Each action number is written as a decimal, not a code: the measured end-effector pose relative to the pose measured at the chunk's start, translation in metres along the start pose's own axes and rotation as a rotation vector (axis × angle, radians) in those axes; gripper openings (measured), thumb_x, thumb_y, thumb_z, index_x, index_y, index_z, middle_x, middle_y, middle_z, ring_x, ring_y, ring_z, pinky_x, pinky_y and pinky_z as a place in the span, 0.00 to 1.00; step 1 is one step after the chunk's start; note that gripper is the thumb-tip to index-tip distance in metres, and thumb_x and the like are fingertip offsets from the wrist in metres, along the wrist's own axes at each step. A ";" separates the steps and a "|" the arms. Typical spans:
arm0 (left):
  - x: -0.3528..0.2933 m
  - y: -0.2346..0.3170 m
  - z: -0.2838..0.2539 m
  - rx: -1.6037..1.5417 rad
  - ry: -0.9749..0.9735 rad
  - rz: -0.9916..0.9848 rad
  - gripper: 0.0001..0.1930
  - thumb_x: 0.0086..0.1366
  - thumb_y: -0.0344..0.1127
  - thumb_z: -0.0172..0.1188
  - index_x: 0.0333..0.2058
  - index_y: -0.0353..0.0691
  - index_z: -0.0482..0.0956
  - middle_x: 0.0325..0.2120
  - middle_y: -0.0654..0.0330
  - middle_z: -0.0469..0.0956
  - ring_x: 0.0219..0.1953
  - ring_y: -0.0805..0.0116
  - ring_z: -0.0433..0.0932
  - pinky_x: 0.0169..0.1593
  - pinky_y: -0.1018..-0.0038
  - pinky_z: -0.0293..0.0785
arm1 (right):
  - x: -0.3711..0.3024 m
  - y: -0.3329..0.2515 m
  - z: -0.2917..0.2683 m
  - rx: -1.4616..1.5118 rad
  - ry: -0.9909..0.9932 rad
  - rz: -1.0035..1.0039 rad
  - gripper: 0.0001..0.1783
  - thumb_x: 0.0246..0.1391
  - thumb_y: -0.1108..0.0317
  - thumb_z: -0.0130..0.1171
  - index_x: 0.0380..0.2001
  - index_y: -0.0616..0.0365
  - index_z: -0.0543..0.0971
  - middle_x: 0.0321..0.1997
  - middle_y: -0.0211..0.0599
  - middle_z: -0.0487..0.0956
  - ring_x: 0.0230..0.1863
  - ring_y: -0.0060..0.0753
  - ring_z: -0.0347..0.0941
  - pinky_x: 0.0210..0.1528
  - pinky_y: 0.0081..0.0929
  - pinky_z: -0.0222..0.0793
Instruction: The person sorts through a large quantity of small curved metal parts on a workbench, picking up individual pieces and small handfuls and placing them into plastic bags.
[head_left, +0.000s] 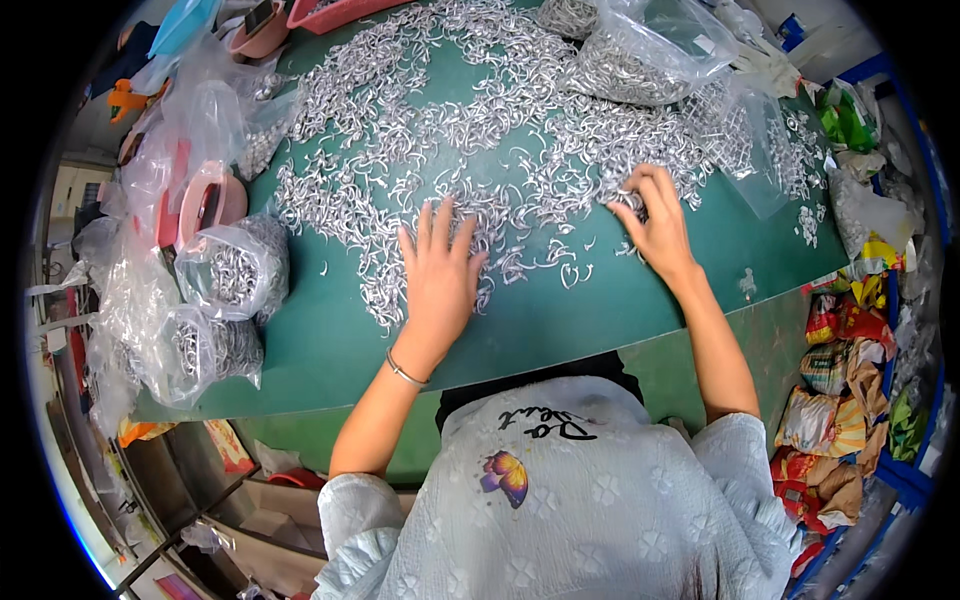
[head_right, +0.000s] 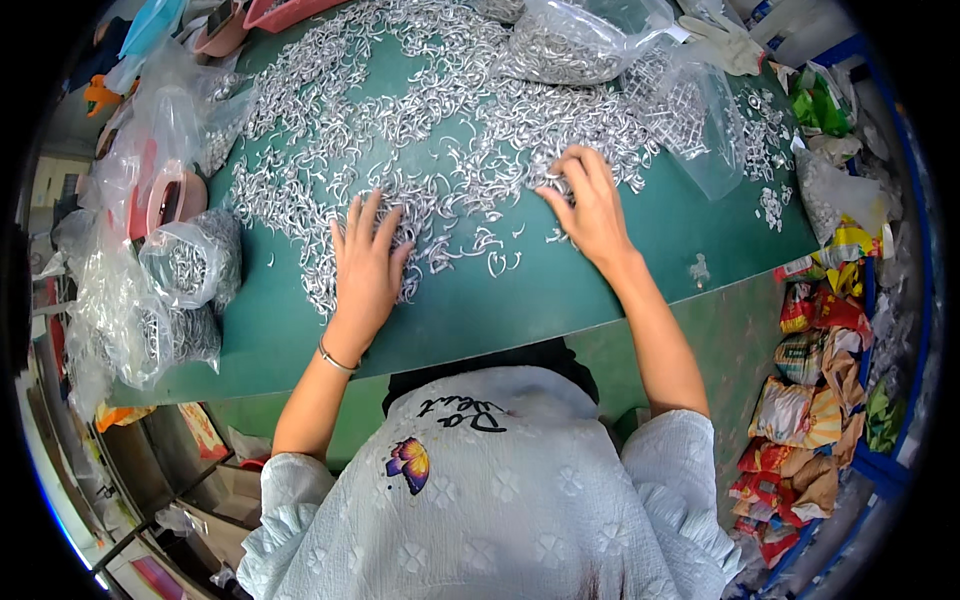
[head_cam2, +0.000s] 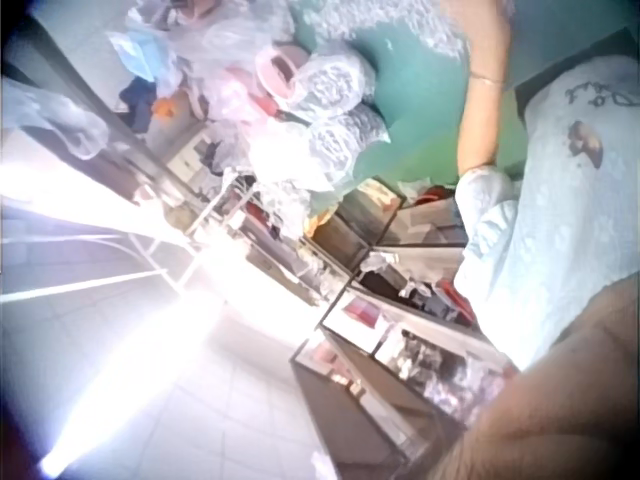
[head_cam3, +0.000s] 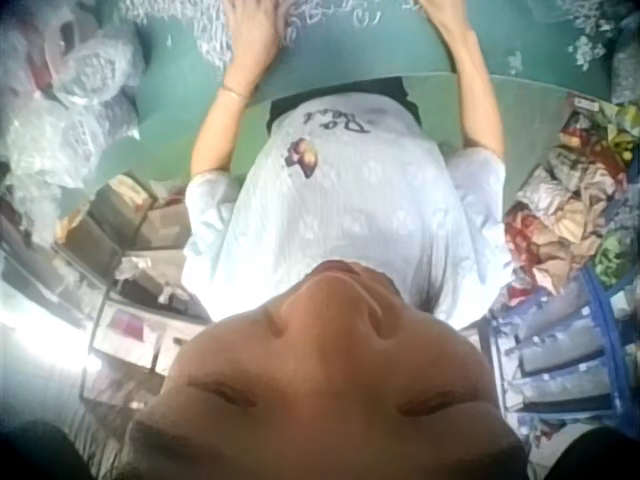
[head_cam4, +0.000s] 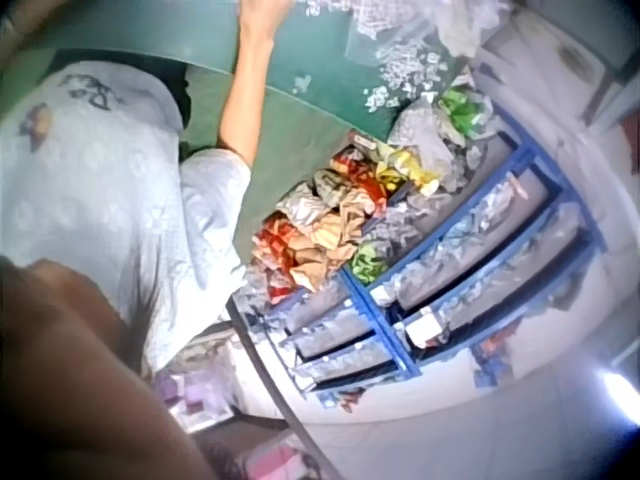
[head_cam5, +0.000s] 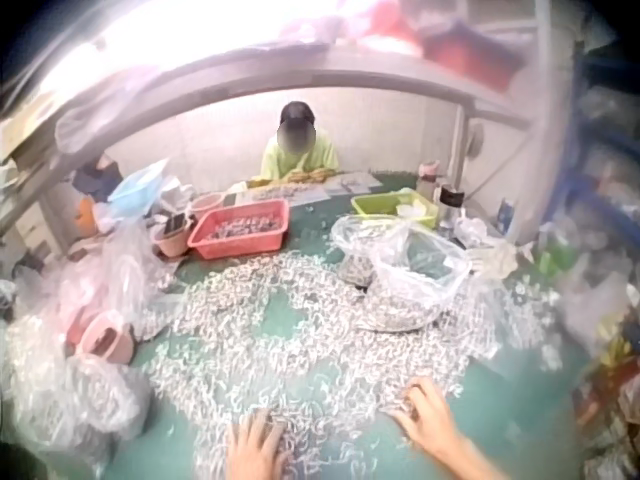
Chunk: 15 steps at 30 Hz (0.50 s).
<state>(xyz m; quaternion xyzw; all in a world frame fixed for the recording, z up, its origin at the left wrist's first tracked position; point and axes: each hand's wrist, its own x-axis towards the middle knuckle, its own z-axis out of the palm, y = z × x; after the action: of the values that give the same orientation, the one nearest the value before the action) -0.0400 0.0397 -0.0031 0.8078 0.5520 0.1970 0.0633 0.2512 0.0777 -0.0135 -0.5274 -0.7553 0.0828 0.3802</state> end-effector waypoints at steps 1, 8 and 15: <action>-0.003 -0.001 -0.002 -0.038 0.028 -0.035 0.22 0.61 0.31 0.58 0.55 0.41 0.70 0.62 0.50 0.60 0.65 0.45 0.56 0.63 0.38 0.48 | 0.001 0.001 0.001 -0.004 0.020 0.005 0.15 0.44 0.71 0.68 0.34 0.62 0.73 0.41 0.42 0.71 0.43 0.47 0.70 0.45 0.37 0.67; -0.048 -0.011 -0.024 0.091 -0.171 -0.028 0.34 0.54 0.45 0.66 0.61 0.51 0.67 0.65 0.53 0.55 0.67 0.41 0.50 0.63 0.38 0.46 | 0.003 -0.038 -0.001 -0.210 0.011 0.021 0.18 0.48 0.68 0.64 0.43 0.58 0.74 0.50 0.44 0.69 0.54 0.49 0.63 0.55 0.44 0.58; -0.007 -0.074 -0.014 0.109 -0.003 0.040 0.30 0.57 0.42 0.63 0.59 0.48 0.69 0.64 0.55 0.59 0.65 0.43 0.54 0.66 0.50 0.51 | -0.029 -0.082 0.036 -0.015 -0.424 -0.235 0.23 0.50 0.65 0.64 0.50 0.55 0.74 0.61 0.41 0.66 0.68 0.50 0.54 0.63 0.47 0.55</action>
<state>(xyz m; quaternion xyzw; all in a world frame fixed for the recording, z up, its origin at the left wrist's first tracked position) -0.1125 0.0598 -0.0156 0.8212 0.5455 0.1665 0.0161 0.1717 0.0274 -0.0100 -0.4094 -0.8750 0.1413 0.2162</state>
